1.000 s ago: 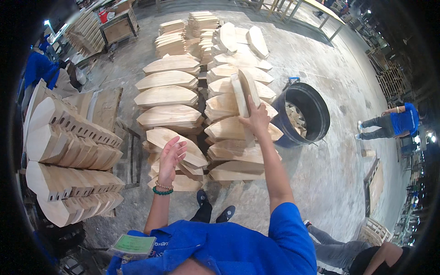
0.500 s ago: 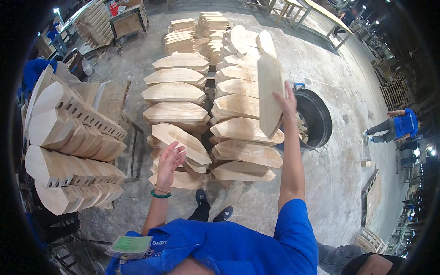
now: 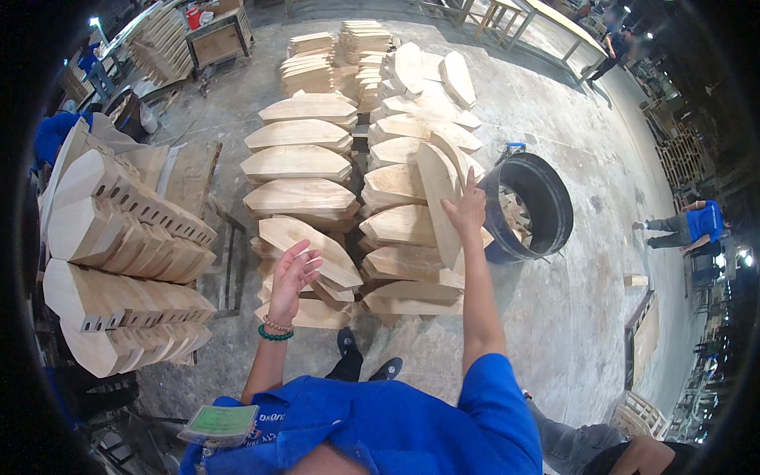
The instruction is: The person repeatedly picks up light-colored curved wooden parts from a pile and stacks them into neat columns on the floor. The person handles the parts one at a time, turning them over and aligning them before placing them on the stack. Other workers are visible in the background.
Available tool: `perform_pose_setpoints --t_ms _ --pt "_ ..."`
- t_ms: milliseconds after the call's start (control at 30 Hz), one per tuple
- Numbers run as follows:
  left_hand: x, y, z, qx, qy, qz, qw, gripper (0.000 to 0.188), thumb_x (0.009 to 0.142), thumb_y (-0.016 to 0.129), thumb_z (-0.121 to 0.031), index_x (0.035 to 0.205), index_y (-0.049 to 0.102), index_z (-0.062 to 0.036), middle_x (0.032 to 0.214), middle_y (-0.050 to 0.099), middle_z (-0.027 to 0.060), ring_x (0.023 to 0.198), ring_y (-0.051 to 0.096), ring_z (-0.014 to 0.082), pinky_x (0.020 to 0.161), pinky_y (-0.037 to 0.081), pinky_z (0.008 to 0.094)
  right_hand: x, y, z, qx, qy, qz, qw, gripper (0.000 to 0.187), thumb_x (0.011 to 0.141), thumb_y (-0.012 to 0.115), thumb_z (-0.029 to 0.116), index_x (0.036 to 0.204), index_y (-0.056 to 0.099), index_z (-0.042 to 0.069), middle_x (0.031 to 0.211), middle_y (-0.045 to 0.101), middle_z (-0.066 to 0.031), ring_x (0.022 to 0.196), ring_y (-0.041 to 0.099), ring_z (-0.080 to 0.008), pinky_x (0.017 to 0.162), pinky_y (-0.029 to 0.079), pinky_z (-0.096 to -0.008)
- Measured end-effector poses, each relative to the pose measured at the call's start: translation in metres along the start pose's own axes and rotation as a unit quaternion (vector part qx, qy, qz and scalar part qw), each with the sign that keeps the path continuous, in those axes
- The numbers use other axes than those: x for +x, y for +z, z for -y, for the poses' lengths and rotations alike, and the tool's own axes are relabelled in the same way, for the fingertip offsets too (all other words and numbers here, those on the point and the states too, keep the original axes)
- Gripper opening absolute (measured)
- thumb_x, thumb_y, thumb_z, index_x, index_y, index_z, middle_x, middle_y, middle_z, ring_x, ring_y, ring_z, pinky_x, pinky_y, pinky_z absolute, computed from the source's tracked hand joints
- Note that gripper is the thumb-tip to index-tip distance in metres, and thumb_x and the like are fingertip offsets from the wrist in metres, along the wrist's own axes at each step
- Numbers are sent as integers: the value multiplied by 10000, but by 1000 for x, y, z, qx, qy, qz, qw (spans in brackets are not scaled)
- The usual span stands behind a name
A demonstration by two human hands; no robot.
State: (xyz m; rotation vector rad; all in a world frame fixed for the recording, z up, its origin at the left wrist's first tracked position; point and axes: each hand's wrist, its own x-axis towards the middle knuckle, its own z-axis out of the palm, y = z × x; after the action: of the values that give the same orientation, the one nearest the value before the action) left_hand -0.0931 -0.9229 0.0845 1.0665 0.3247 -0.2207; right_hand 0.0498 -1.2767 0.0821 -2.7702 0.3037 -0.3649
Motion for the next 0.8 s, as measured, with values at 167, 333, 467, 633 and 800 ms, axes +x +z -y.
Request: perform_pose_setpoints --t_ms 167,333,467,633,800 --pt "8 13 8 -15 -10 49 999 346 951 499 -202 1270 460 -72 1105 607 50 938 602 89 797 492 231 19 -13 -40 178 7 0 984 893 674 724 262 1438 278 143 1185 543 -254 1024 583 -356 860 472 -434" --pt "10 13 2 -9 3 27 1000 336 952 497 -205 1264 473 -84 1109 608 45 933 594 81 807 480 241 18 -64 3 327 -86 -67 939 719 726 697 164 1383 409 200 1011 568 -161 914 580 -261 807 473 -364" --pt "15 17 -1 -2 9 19 1000 331 942 524 -217 1248 485 -96 1087 618 31 919 587 74 783 462 222 12 -110 32 126 -148 -147 970 615 725 710 234 1307 511 231 896 537 -121 821 561 -252 739 469 -377" --pt "34 62 24 59 7 67 996 344 924 552 -183 1238 479 -62 1110 600 52 955 562 85 815 459 235 -24 -30 16 -172 -51 33 983 688 734 699 358 1358 413 303 1025 536 -159 1007 547 -346 788 471 -412" --pt "64 129 94 181 7 204 962 649 853 638 -295 1334 340 23 1230 504 186 1109 538 231 913 443 310 -10 -2 -46 146 -18 6 989 783 774 690 359 1398 322 62 1029 604 -230 954 599 -333 818 467 -396"
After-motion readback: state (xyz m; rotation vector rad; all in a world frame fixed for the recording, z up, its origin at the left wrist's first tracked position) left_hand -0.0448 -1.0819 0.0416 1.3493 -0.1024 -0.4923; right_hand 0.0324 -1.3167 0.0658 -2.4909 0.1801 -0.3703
